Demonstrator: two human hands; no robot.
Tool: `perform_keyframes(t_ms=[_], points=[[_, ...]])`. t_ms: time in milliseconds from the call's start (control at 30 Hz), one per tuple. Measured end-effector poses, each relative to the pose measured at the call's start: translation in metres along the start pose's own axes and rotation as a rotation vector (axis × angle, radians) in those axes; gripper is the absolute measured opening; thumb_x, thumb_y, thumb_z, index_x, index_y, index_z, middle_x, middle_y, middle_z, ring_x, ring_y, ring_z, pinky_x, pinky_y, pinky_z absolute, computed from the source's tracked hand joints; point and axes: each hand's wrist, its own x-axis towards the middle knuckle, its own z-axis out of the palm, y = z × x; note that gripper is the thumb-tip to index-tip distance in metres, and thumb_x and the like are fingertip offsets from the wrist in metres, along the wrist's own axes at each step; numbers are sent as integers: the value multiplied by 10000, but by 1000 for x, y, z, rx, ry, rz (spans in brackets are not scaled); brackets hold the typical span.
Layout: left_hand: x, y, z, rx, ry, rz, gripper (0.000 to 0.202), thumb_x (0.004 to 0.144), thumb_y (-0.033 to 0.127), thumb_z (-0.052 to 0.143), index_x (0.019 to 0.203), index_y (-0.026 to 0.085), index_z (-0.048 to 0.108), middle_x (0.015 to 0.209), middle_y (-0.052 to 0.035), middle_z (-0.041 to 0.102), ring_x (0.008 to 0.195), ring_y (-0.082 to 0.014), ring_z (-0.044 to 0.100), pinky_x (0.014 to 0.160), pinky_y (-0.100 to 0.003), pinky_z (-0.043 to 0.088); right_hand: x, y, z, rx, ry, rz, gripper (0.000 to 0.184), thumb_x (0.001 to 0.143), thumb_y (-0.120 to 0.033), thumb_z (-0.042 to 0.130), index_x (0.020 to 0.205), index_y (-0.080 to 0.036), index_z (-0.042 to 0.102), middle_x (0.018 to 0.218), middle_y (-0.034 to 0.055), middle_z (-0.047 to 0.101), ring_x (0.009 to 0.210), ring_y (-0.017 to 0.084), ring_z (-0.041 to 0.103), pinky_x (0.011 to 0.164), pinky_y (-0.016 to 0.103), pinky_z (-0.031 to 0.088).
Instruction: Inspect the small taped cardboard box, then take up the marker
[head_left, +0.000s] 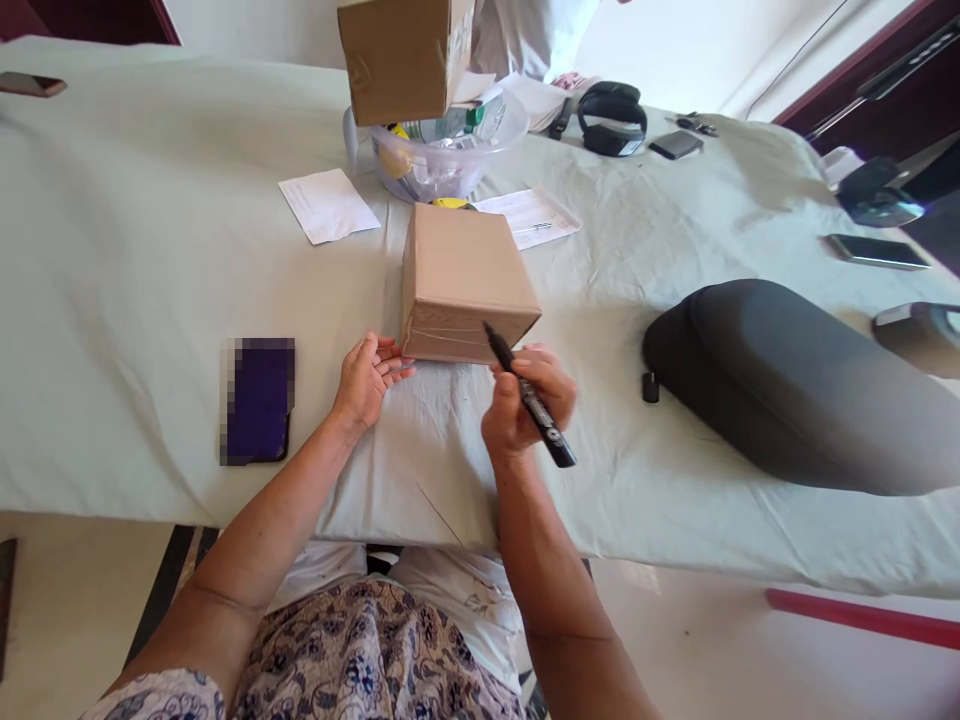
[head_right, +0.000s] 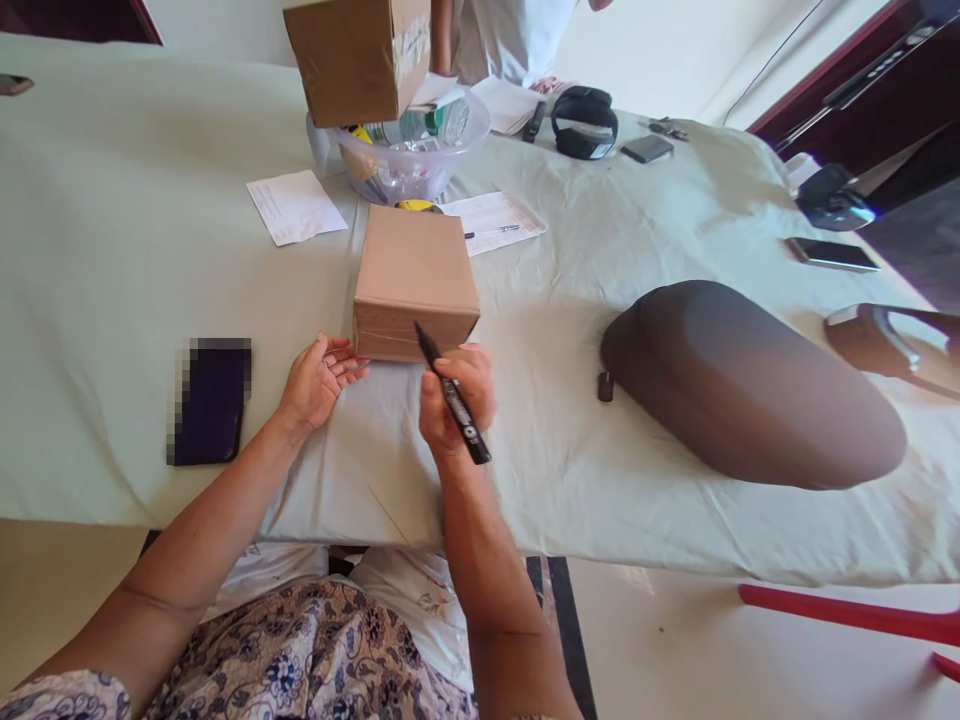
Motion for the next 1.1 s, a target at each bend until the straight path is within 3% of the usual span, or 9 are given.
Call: perform_keyframes(t_ms=[67,133,300,400,533,800,967,1033,1100], points=[[1,1,-2,36,-13,5,407,910,553,612,877,148,631,878,-107,709,784,-190,713,785,-362,602,6,11,-9,-103,136,57,136,967,-416,531,973,-280,530,777,0,564,699,204,605,821,482,539],[1,1,-2,83,-22,12,424,884,560,646,864,137,651,899,-123,715,777,-185,709,744,-337,603,12,27,-22,-271,103,181,153,955,-396,539,1002,-259,589,893,49,620,843,234,627,864,481,533],[0,2,-4,294,-42,108,447,835,583,699,843,136,677,1005,-149,718,818,-200,720,613,-264,586,13,69,-46,-622,-414,604,453,841,-295,533,1252,-143,647,1122,159,665,1111,309,599,1005,521,475],[1,4,-7,373,-31,144,471,831,606,695,865,137,679,977,-136,708,776,-197,725,573,-248,572,8,77,-48,-792,-616,782,616,850,-414,604,1413,-167,565,1298,183,627,1248,349,544,1085,565,397],[5,8,-10,386,-7,154,447,844,582,693,888,137,673,977,-128,714,718,-175,719,588,-250,572,6,73,-45,-878,-713,787,728,868,-596,613,1472,-201,519,1383,189,584,1309,371,498,1117,584,331],[-12,58,-21,492,82,459,397,805,566,695,919,186,699,1000,-96,744,787,-171,717,593,-218,550,10,69,-46,-893,-788,816,584,885,-522,591,1402,-252,603,1388,159,560,1304,361,488,1127,590,307],[-52,99,-65,1083,485,614,381,903,426,561,1166,189,702,1173,-123,746,1097,-280,712,1005,-436,569,11,67,-45,-896,-764,841,579,892,-508,604,1412,-255,589,1401,151,550,1321,343,479,1128,557,330],[-65,103,-85,1406,699,524,421,912,365,535,1231,132,680,1303,-204,686,1264,-393,629,1118,-599,468,10,68,-45,-864,-721,848,581,891,-508,600,1411,-250,587,1402,158,553,1318,347,482,1121,562,333],[-75,99,-99,1620,763,373,438,923,380,511,1198,91,693,1340,-277,639,1326,-491,552,1083,-696,439,9,70,-47,-829,-659,842,554,895,-494,592,1388,-242,603,1388,166,569,1303,352,500,1112,581,339]])
